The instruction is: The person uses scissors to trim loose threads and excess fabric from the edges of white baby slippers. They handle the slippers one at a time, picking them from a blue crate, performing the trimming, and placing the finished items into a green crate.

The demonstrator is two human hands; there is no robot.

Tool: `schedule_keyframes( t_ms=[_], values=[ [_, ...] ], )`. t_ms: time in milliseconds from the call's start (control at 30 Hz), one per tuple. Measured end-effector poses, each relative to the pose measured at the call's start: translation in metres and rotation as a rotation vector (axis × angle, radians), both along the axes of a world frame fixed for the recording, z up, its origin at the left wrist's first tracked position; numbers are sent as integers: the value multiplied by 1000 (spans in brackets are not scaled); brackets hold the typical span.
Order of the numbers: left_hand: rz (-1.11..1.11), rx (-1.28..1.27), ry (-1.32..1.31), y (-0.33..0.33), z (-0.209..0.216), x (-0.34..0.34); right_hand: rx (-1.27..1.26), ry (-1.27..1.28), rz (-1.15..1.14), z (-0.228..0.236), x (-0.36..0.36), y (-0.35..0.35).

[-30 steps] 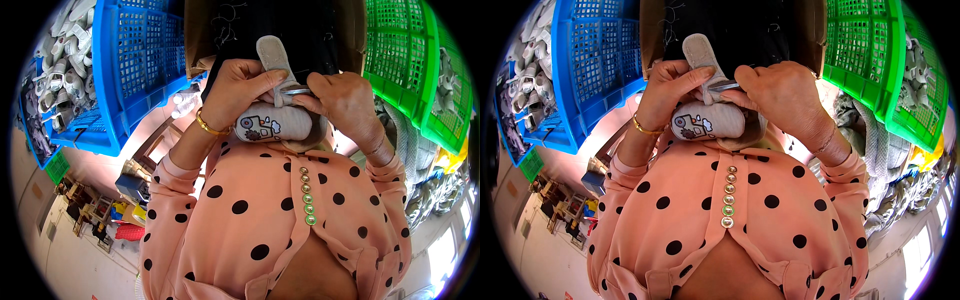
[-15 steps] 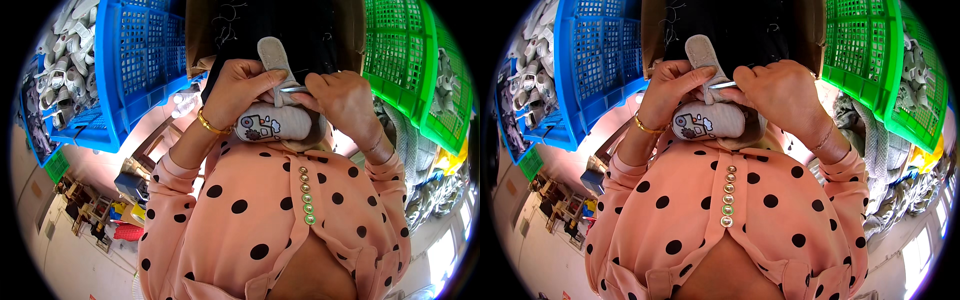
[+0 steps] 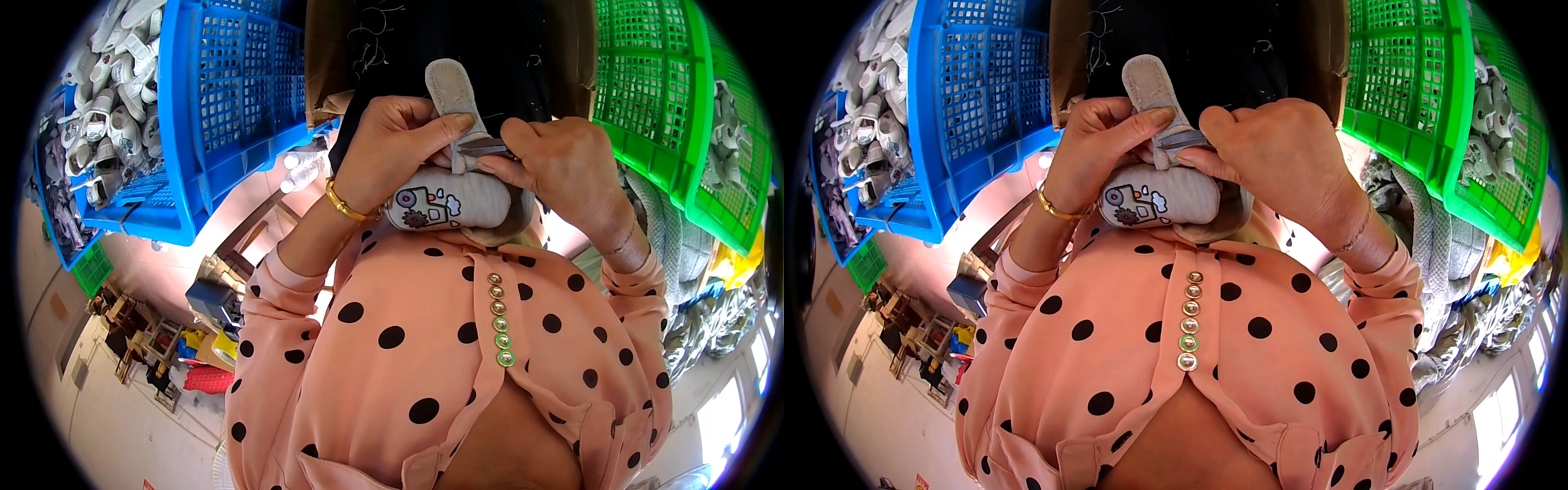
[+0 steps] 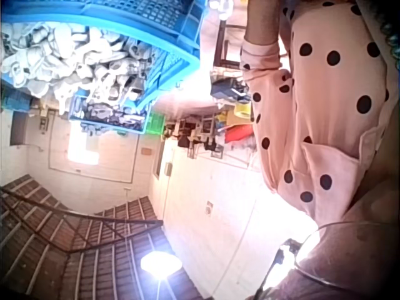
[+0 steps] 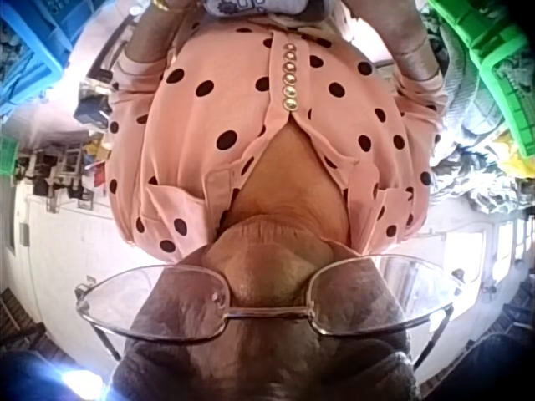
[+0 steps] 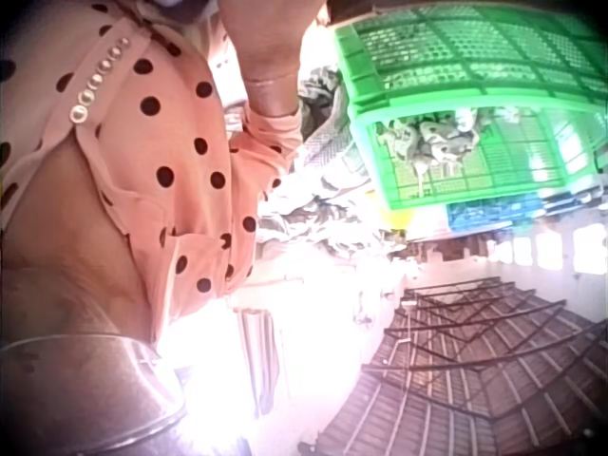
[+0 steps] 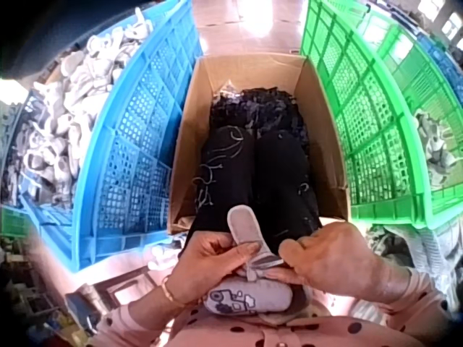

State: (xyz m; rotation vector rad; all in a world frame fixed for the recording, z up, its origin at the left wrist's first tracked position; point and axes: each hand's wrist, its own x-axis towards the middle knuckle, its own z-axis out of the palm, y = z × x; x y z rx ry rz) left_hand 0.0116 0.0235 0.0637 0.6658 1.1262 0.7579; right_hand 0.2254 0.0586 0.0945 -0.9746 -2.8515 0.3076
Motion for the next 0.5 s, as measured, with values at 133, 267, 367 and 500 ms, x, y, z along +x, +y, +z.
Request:
schedule_keyframes(
  t_ms=[133,267,367,500],
  values=[
    [-14,14,20,-1,2,1,17,-71,9,10,-1,-1],
    [-14,37,41,-3,1,2,55,-166,27,18,-5,-2],
    [-31,21,57,-2,0,2,23,-213,49,21,-6,0],
    [-42,31,16,-1,0,0,-256,-6,-90,4,3,14]
  ],
)
